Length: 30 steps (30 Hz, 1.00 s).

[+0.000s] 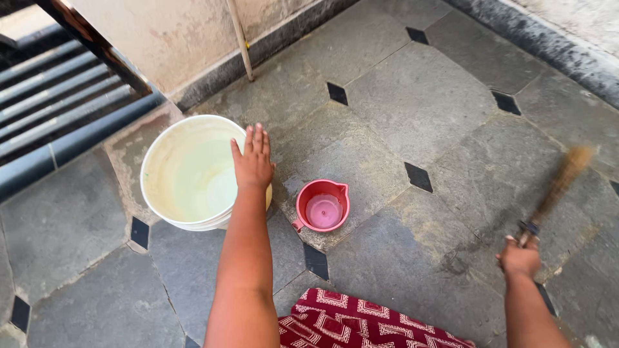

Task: The person sweeps water across a stone floor using a bundle of sticks and pours more water from a small pink bucket.

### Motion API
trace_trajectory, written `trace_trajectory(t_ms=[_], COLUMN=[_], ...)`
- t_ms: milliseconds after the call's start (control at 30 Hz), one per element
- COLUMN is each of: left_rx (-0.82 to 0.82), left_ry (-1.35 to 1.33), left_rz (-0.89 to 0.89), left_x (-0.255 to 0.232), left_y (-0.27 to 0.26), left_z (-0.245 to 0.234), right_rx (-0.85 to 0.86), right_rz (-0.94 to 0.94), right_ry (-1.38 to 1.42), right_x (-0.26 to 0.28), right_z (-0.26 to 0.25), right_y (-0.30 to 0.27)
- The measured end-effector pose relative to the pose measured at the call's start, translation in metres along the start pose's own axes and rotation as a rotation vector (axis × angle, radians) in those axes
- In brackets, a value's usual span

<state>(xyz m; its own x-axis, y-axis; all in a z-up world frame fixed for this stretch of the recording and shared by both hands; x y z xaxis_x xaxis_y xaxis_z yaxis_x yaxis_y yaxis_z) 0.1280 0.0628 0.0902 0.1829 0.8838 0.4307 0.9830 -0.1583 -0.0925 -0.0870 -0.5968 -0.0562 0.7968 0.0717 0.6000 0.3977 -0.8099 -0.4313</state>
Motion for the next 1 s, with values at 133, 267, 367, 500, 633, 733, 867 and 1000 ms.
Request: trace_trajectory(t_ms=[133,267,367,500,633,733,867,1000], left_rx=[0.056,0.075,0.134,0.072,-0.012,0.006,0.071,0.112], left_ry=[-0.099,-0.209,-0.339,-0.238,-0.228,-0.141,-0.081,-0.053], left_rz=[-0.080,-0.074,-0.115,-0.101,-0.040,-0.035,-0.047,-0.052], left_x=[0.015,0.016,0.017,0.012,0.011,0.008,0.009,0.008], left_y=[0.010,-0.003,-0.012,-0.011,-0.009,-0.012,-0.012,-0.013], left_z=[0.011,-0.007,-0.023,-0.017,0.000,0.002,-0.001,-0.004], right_rx=[-0.117,-0.100,-0.089,-0.016,0.253,0.311,0.517,0.102], right_rz=[0.005,0.112,0.045,-0.429,-0.243,-0.388,-0.158,-0.279], right_ry=[-0.031,-0.079,-0.247,-0.618,-0.505,-0.425,-0.151,-0.170], right_x=[0.000,-0.003,-0.001,0.022,0.056,0.098,0.135,0.137], right_z=[-0.012,0.012,0.054,0.152,0.235,0.265,0.240,0.205], right_y=[0.012,0.027,0.044,0.036,-0.010,-0.044,-0.071,-0.027])
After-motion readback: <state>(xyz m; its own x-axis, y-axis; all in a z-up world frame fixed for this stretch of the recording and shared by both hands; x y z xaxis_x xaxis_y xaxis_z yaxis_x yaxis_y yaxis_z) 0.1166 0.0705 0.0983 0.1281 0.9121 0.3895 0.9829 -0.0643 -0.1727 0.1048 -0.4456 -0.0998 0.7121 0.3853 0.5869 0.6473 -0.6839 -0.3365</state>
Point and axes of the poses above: each hand's wrist, its own y-axis towards the middle knuckle, its own z-axis out of the palm, x = y × z, the point moved 5 cm from there along y, towards the middle knuckle, and after that the axes turned 9 degrees about z, right-handed, at the moved point
